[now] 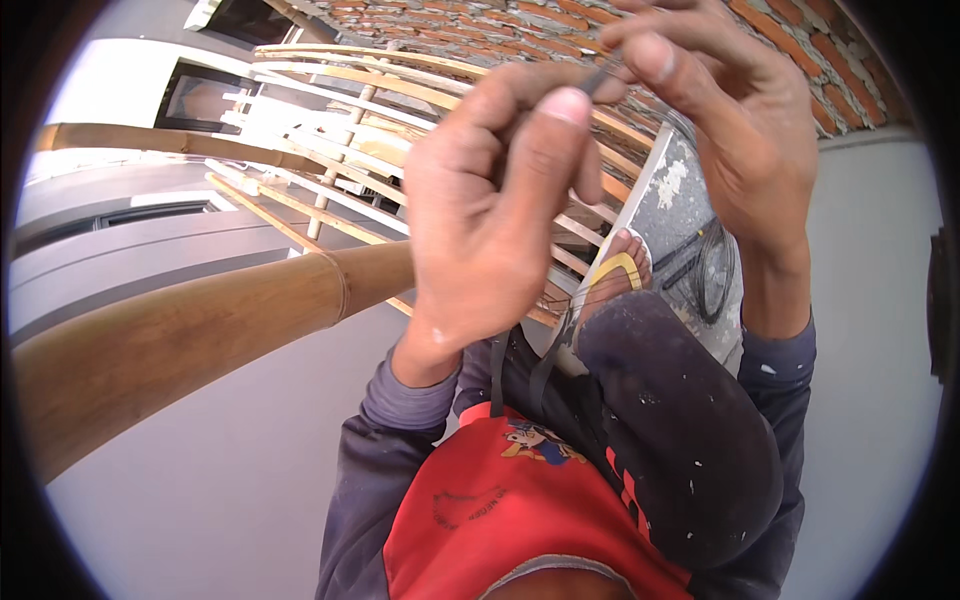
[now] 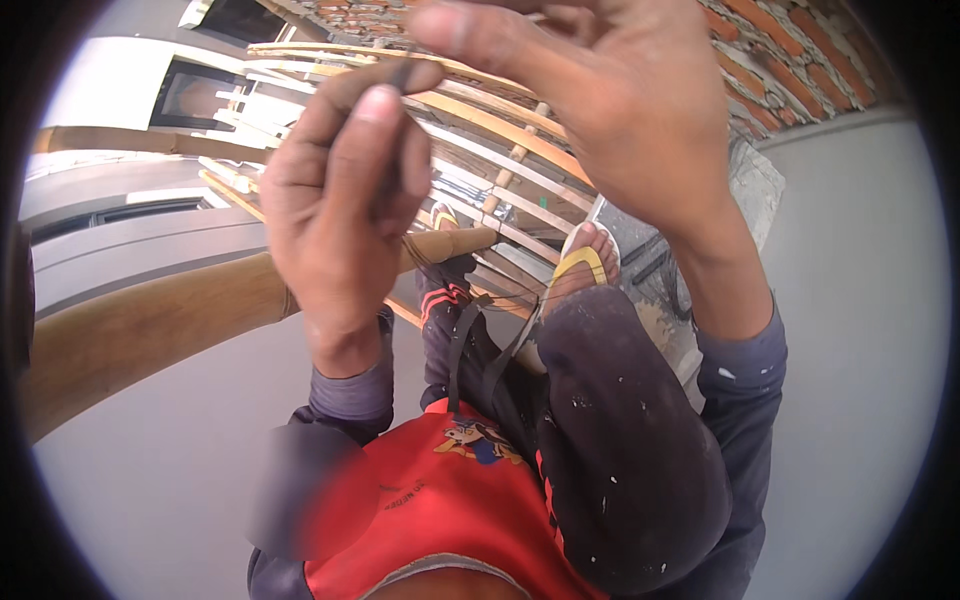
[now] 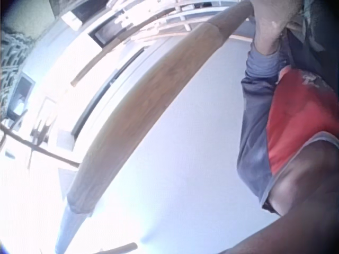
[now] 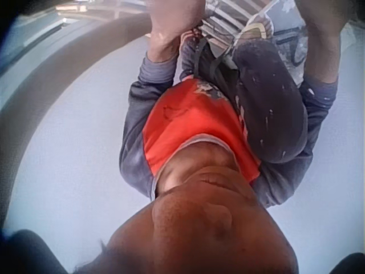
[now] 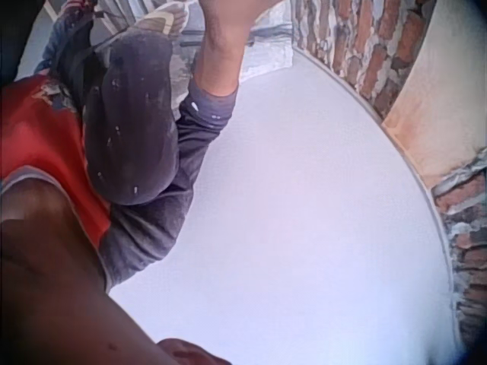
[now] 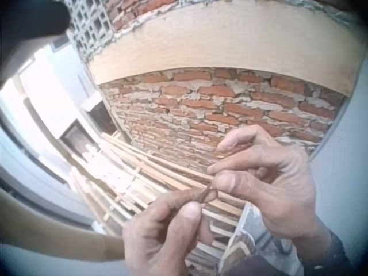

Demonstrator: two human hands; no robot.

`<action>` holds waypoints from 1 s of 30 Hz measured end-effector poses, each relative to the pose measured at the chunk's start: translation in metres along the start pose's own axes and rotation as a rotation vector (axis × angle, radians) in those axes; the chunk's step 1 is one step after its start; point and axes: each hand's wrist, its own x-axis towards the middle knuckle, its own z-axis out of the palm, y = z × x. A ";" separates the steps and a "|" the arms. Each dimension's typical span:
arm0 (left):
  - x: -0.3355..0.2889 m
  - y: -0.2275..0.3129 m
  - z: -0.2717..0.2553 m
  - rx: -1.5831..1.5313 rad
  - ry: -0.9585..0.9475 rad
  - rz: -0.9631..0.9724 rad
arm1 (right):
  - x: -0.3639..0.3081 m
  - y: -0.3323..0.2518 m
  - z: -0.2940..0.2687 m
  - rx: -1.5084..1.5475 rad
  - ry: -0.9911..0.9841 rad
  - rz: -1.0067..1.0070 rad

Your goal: The person is assembling a curved wooden structure against a brick wall. They use a hammer to secure wooden slats and a wire cutter to cut and tie wires around the slats to fasten them in place.

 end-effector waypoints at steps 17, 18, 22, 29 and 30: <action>0.015 0.008 0.003 -0.329 -0.139 -0.223 | 0.023 0.000 -0.003 0.965 -0.297 0.314; 0.017 0.009 0.006 -0.338 -0.133 -0.222 | 0.024 -0.004 -0.002 0.937 -0.263 0.343; 0.034 0.005 0.012 -0.557 -0.156 -0.158 | 0.034 -0.004 0.007 1.016 -0.243 0.433; 0.077 0.028 0.022 -0.434 0.007 0.073 | -0.034 -0.017 0.021 0.352 -0.190 0.322; 0.081 0.034 0.019 -0.432 0.029 0.120 | -0.037 -0.024 0.021 0.174 -0.162 0.293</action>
